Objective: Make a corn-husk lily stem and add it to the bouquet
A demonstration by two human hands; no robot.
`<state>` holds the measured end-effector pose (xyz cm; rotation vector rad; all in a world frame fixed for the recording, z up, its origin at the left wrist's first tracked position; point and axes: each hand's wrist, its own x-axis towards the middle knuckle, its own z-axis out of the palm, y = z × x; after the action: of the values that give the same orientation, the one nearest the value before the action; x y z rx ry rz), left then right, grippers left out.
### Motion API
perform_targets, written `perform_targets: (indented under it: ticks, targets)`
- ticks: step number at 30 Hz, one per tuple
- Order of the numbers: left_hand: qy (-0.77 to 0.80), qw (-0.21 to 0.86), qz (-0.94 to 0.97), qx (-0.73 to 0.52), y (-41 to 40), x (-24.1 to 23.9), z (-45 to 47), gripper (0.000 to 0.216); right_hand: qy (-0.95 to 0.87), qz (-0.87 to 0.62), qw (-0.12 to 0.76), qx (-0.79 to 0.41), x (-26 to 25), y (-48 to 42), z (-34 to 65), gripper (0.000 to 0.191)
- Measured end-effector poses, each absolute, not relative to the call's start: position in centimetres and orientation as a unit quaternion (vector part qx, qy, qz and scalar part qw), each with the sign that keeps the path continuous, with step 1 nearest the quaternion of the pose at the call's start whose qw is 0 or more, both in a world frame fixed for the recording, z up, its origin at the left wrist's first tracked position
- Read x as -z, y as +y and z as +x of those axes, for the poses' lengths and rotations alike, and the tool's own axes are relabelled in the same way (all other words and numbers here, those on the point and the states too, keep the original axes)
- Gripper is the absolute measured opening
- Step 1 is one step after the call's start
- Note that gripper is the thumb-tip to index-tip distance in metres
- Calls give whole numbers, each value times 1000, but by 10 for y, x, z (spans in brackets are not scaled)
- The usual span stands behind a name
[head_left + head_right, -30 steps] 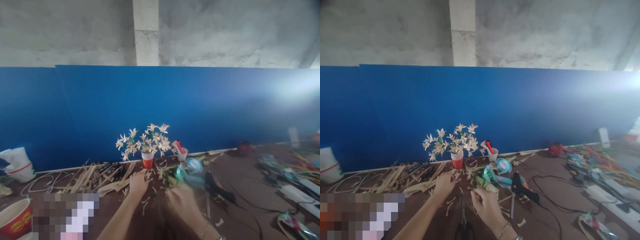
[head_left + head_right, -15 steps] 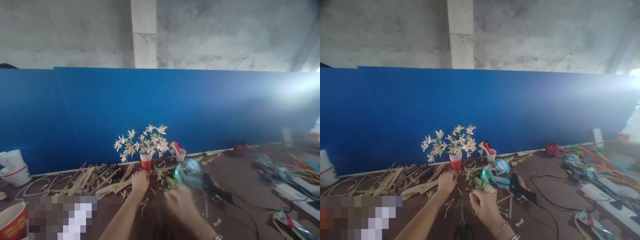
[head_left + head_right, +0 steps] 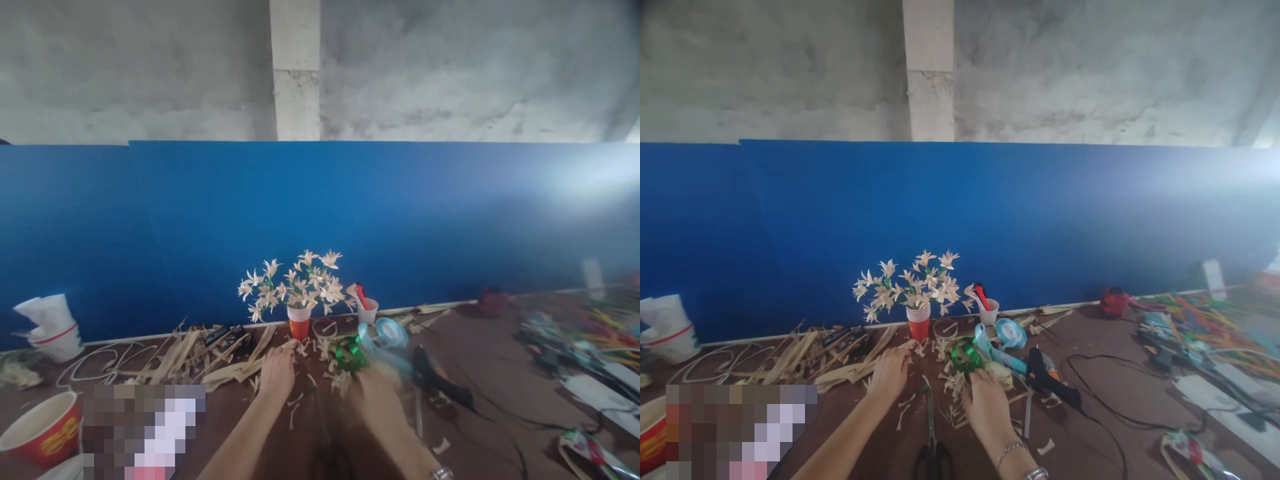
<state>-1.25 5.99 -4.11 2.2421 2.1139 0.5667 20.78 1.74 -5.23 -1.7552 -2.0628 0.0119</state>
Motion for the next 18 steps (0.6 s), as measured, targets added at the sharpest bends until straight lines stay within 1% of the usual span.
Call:
perform_targets:
  ticks: [5, 9, 13, 16, 18]
  targets:
    - [673, 7, 713, -198, 55, 43, -20, 25, -733, -647, 208, 0, 56, 20, 210, 23]
    - [673, -2, 703, -231, 44, 40, -27, 23, -729, -656, 195, -2, 53, 20, 211, 26]
    - [685, -30, 665, -296, 33, 42, -32, 19, -729, -649, 216, 23, 54, 20, 212, 28]
    - [686, -23, 655, -315, 28, 45, -34, 18, -745, -625, 232, 27, 59, 22, 212, 27]
    - [684, -21, 656, -318, 27, 46, -35, 17, -749, -621, 227, 29, 61, 23, 211, 27]
